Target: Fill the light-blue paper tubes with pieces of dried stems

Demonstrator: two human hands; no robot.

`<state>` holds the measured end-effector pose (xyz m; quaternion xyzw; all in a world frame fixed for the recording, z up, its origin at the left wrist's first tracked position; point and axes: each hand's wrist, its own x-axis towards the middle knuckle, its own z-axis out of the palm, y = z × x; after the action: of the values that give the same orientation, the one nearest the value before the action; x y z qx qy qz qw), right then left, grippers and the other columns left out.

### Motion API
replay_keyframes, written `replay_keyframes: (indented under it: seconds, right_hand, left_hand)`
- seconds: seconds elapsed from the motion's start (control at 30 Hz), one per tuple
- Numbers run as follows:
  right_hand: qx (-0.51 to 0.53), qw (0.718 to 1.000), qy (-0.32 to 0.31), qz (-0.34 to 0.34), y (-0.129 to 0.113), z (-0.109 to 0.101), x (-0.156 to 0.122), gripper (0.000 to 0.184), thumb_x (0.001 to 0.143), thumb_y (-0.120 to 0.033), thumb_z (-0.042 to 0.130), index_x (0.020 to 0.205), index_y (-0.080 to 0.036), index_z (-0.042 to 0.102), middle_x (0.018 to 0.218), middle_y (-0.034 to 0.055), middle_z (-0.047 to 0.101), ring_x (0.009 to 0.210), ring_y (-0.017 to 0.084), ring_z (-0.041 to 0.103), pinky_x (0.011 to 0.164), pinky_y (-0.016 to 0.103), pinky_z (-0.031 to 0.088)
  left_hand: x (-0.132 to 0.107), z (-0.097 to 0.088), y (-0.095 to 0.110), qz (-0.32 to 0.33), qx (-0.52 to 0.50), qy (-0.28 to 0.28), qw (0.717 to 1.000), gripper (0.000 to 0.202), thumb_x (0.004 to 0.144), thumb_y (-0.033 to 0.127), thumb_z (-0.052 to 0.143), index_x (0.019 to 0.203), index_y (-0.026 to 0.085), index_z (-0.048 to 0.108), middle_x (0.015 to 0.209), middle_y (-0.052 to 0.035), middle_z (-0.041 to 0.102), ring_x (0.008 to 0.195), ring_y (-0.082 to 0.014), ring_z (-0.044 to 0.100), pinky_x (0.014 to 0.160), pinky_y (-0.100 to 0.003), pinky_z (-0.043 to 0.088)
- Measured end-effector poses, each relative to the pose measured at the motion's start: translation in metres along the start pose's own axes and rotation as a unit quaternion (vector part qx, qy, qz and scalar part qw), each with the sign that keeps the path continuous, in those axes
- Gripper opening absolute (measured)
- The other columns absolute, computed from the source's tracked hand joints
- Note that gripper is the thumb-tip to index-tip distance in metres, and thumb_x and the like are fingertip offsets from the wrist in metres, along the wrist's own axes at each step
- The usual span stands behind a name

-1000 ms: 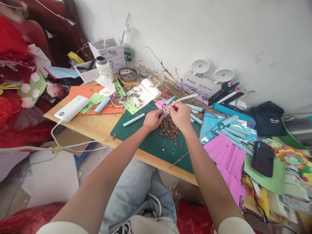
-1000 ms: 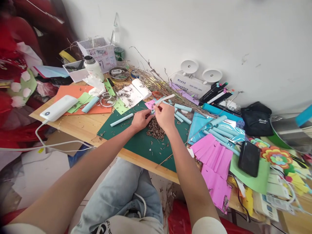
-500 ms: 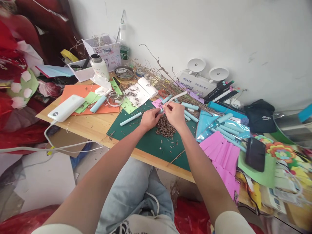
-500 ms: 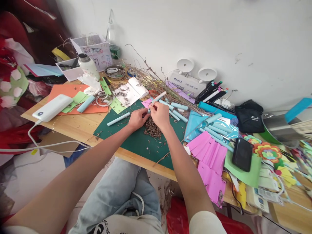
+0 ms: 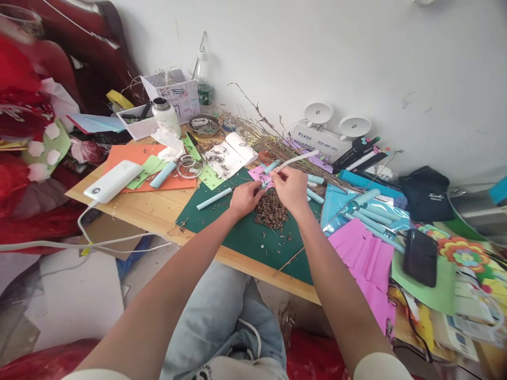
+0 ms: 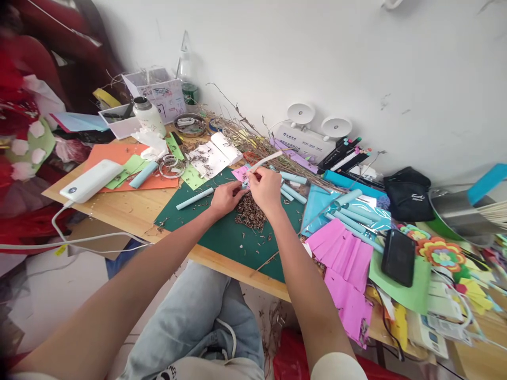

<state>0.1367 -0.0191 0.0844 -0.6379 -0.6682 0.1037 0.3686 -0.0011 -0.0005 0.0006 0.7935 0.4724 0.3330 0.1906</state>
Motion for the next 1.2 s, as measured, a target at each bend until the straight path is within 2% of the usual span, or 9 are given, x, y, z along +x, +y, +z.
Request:
replay_keyframes:
  seconds: [0.13, 0.23, 0.33, 0.53, 0.67, 0.97, 1.07, 1.2]
  right_hand:
    - [-0.031, 0.999, -0.019, -0.018, 0.0003, 0.0006, -0.0013, 0.020, 0.087, -0.028, 0.058, 0.074, -0.018, 0.070, 0.065, 0.0047, 0.068, 0.060, 0.020, 0.058, 0.062, 0.030, 0.038]
    - [-0.043, 0.999, -0.008, -0.022, -0.0012, 0.0007, -0.0007, 0.020, 0.088, -0.029, 0.058, 0.075, -0.018, 0.069, 0.065, 0.0045, 0.067, 0.061, 0.020, 0.058, 0.063, 0.030, 0.038]
    - [-0.042, 0.999, -0.015, -0.025, -0.0024, 0.0006, 0.0006, 0.020, 0.086, -0.027, 0.060, 0.069, -0.019, 0.066, 0.061, 0.0034, 0.065, 0.058, 0.019, 0.057, 0.061, 0.030, 0.037]
    - [0.052, 0.998, -0.003, 0.021, 0.0012, 0.0042, -0.0013, 0.023, 0.083, -0.035, 0.063, 0.065, -0.020, 0.063, 0.058, 0.0010, 0.065, 0.057, 0.018, 0.059, 0.063, 0.030, 0.043]
    - [0.083, 0.996, 0.006, 0.039, 0.0023, 0.0071, -0.0025, 0.025, 0.083, -0.037, 0.062, 0.065, -0.020, 0.060, 0.056, 0.0000, 0.063, 0.054, 0.017, 0.057, 0.062, 0.029, 0.043]
    - [0.027, 0.999, -0.003, 0.025, 0.0030, 0.0012, 0.0011, 0.023, 0.082, -0.036, 0.062, 0.067, -0.019, 0.066, 0.058, 0.0009, 0.063, 0.056, 0.016, 0.053, 0.059, 0.029, 0.036]
    - [0.017, 1.000, 0.006, 0.015, 0.0023, 0.0008, -0.0006, 0.021, 0.083, -0.034, 0.061, 0.071, -0.018, 0.068, 0.061, 0.0014, 0.064, 0.058, 0.017, 0.054, 0.060, 0.029, 0.036]
    - [0.003, 1.000, -0.012, 0.003, 0.0008, 0.0036, -0.0038, 0.021, 0.085, -0.033, 0.059, 0.071, -0.018, 0.067, 0.063, 0.0021, 0.066, 0.059, 0.017, 0.054, 0.062, 0.029, 0.038]
  left_hand:
    - [-0.0005, 0.0005, -0.0008, 0.005, -0.001, 0.002, 1.000, 0.021, 0.095, 0.039, 0.053, 0.091, 0.022, 0.065, 0.083, -0.0033, 0.069, 0.075, -0.0182, 0.061, 0.066, -0.027, 0.040]
    - [-0.0008, 0.0001, -0.0008, 0.004, 0.006, 0.000, 1.000, 0.023, 0.095, 0.040, 0.052, 0.091, 0.021, 0.065, 0.083, -0.0040, 0.069, 0.075, -0.0183, 0.061, 0.066, -0.027, 0.039]
    - [-0.0010, -0.0005, -0.0002, 0.003, 0.009, -0.006, 1.000, 0.024, 0.096, 0.040, 0.051, 0.091, 0.021, 0.065, 0.084, -0.0044, 0.069, 0.075, -0.0184, 0.061, 0.067, -0.027, 0.040]
    - [-0.0003, -0.0010, 0.0003, 0.008, 0.002, -0.004, 1.000, 0.023, 0.095, 0.040, 0.053, 0.089, 0.021, 0.063, 0.083, -0.0033, 0.068, 0.074, -0.0182, 0.061, 0.065, -0.027, 0.039]
    - [0.0000, -0.0010, 0.0001, 0.005, 0.002, -0.003, 1.000, 0.021, 0.094, 0.039, 0.054, 0.086, 0.021, 0.063, 0.082, -0.0032, 0.068, 0.074, -0.0184, 0.061, 0.065, -0.027, 0.039]
    - [-0.0003, -0.0006, 0.0006, 0.005, -0.001, 0.000, 1.000, 0.022, 0.095, 0.039, 0.053, 0.086, 0.021, 0.063, 0.081, -0.0033, 0.068, 0.073, -0.0182, 0.061, 0.065, -0.027, 0.039]
    - [-0.0001, 0.0001, 0.0000, 0.006, 0.004, -0.001, 1.000, 0.024, 0.096, 0.040, 0.051, 0.090, 0.022, 0.065, 0.083, -0.0037, 0.069, 0.074, -0.0183, 0.061, 0.065, -0.027, 0.039]
    - [-0.0002, 0.0006, -0.0002, 0.002, 0.004, -0.003, 1.000, 0.023, 0.095, 0.040, 0.052, 0.094, 0.022, 0.066, 0.085, -0.0040, 0.070, 0.075, -0.0186, 0.062, 0.066, -0.027, 0.040]
